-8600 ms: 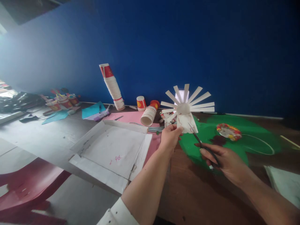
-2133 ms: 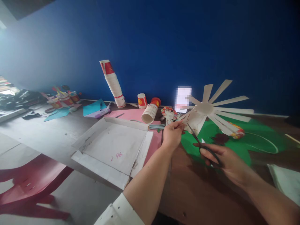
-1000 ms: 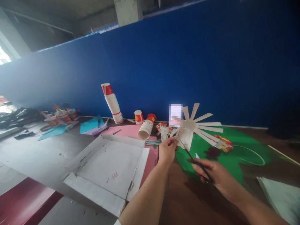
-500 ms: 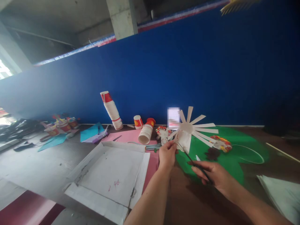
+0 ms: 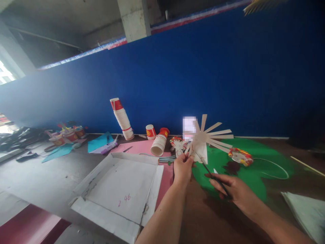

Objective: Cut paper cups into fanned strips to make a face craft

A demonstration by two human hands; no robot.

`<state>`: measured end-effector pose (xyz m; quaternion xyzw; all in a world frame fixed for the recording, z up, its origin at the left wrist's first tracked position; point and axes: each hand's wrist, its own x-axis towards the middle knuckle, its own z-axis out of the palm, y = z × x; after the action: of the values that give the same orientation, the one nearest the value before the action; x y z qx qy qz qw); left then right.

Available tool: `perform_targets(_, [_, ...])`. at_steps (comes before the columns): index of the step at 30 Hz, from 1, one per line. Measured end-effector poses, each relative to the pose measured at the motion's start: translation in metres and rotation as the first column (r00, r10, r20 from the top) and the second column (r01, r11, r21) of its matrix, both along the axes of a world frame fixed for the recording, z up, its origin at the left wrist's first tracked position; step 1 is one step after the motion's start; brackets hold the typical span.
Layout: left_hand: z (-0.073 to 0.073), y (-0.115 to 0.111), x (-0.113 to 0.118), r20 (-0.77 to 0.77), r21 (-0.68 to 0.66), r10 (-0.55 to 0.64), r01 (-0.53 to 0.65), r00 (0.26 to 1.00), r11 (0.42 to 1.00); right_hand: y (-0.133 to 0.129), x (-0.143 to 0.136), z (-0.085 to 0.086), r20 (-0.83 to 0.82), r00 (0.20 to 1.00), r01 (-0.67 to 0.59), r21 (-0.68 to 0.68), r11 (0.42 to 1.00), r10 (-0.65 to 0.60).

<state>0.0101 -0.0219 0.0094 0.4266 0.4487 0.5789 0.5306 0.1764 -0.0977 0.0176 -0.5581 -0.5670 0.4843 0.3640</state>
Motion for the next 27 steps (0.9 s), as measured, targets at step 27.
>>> perform_targets(27, [0.007,-0.007,0.002,-0.028,0.003,-0.008,0.008,1.0,1.0,-0.003,-0.001,0.014,-0.074,0.997,0.005,-0.026,1.0,-0.007])
